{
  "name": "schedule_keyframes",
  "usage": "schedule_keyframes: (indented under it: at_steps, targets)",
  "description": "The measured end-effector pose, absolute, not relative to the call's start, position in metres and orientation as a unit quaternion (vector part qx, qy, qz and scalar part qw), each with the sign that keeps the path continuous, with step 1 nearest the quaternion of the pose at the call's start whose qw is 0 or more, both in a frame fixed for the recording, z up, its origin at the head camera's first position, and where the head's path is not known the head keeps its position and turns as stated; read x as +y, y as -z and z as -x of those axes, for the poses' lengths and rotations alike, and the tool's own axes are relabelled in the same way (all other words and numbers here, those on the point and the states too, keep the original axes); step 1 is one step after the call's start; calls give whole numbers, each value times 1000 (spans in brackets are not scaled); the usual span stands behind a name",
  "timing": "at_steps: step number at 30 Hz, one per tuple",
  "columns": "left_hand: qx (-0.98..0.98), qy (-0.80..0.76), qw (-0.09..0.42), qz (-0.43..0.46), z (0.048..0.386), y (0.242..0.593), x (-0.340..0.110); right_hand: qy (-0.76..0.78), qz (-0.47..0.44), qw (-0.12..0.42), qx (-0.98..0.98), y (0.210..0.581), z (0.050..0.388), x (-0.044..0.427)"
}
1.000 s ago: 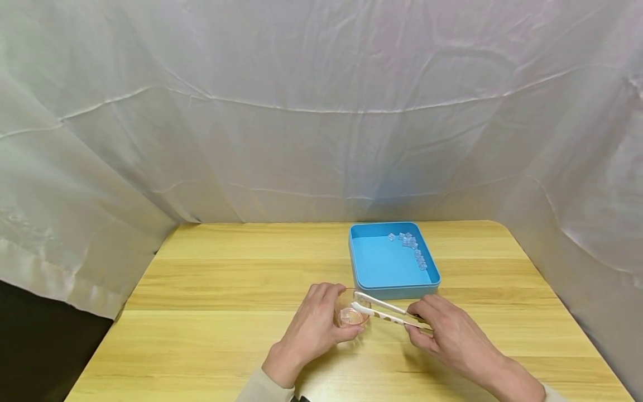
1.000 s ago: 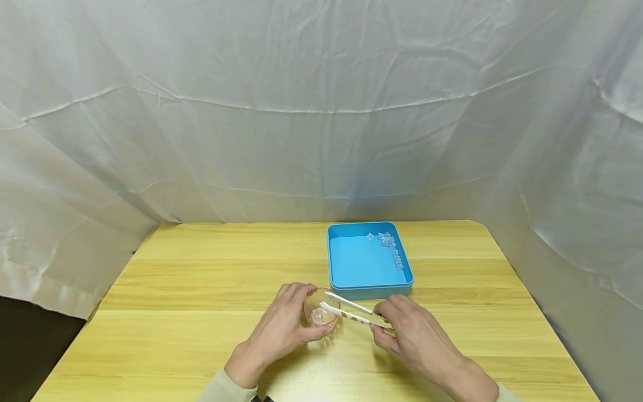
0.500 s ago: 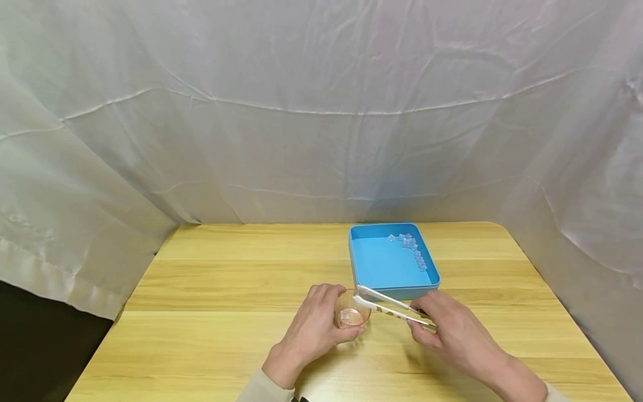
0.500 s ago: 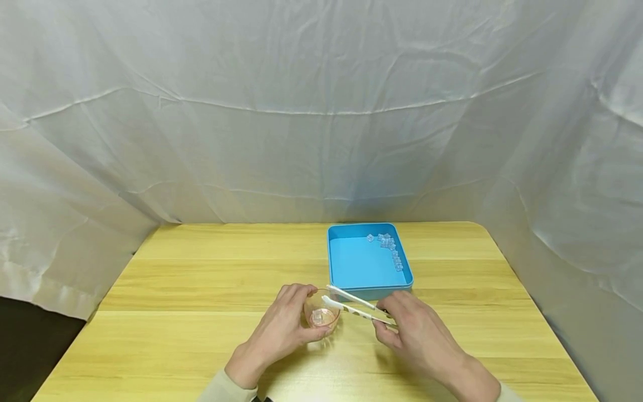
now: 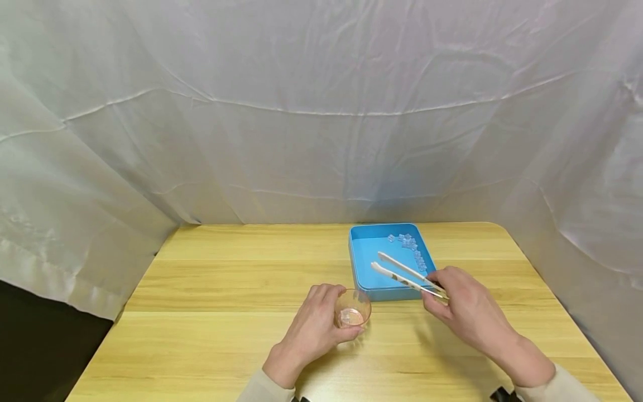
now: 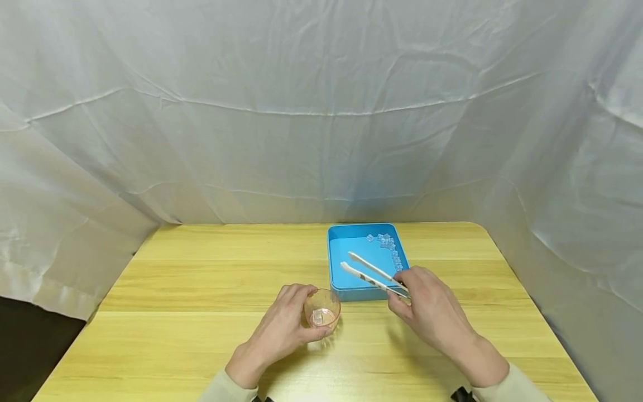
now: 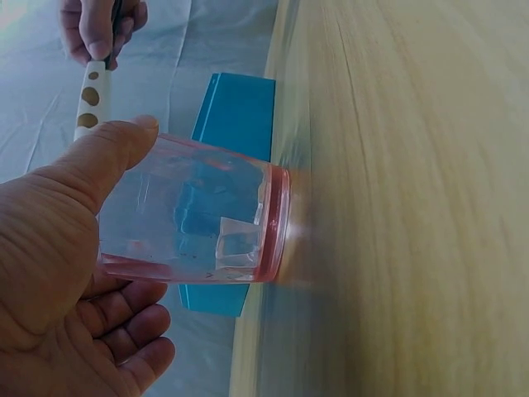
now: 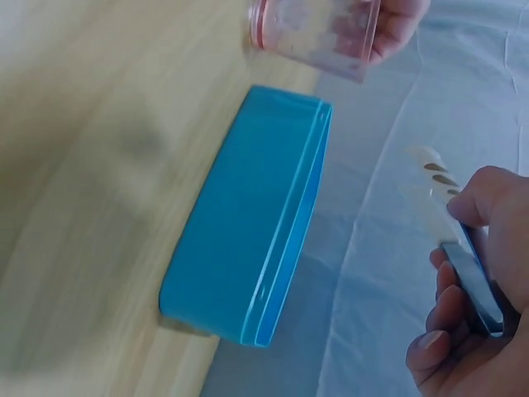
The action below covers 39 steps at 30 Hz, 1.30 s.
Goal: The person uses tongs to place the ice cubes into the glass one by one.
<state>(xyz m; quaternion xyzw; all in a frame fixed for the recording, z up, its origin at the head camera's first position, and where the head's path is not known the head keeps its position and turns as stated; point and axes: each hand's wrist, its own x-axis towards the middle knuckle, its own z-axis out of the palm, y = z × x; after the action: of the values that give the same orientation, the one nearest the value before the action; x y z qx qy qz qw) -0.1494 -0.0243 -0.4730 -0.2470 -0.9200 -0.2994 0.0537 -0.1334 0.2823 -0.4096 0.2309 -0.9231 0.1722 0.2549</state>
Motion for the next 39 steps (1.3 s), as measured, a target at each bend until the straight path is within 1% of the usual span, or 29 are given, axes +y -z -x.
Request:
schedule_keyframes:
  at_steps: [3, 7, 12, 17, 21, 25, 27, 39]
  targets:
    - [-920, 298, 54, 248, 149, 473, -25, -160, -216, 259, -928, 408, 139, 285]
    - [-920, 297, 56, 249, 149, 473, -25, -151, -173, 254, -940, 407, 146, 288]
    - [-922, 295, 52, 245, 149, 472, -25, -142, -101, 229, -958, 404, 153, 290]
    - [-923, 295, 46, 241, 149, 472, -25, -107, -66, 200, -972, 406, 160, 292]
    - [-923, 295, 48, 242, 148, 472, -25, -56, -82, 198, -975, 412, 162, 292]
    - [-922, 297, 46, 244, 148, 473, -25, -12, -109, 226, -968, 421, 162, 288]
    - [-922, 297, 45, 244, 148, 473, -25, 0, -110, 230, -967, 424, 162, 284]
    - [-921, 300, 48, 245, 149, 474, -25, 24, -77, 185, -979, 428, 167, 270]
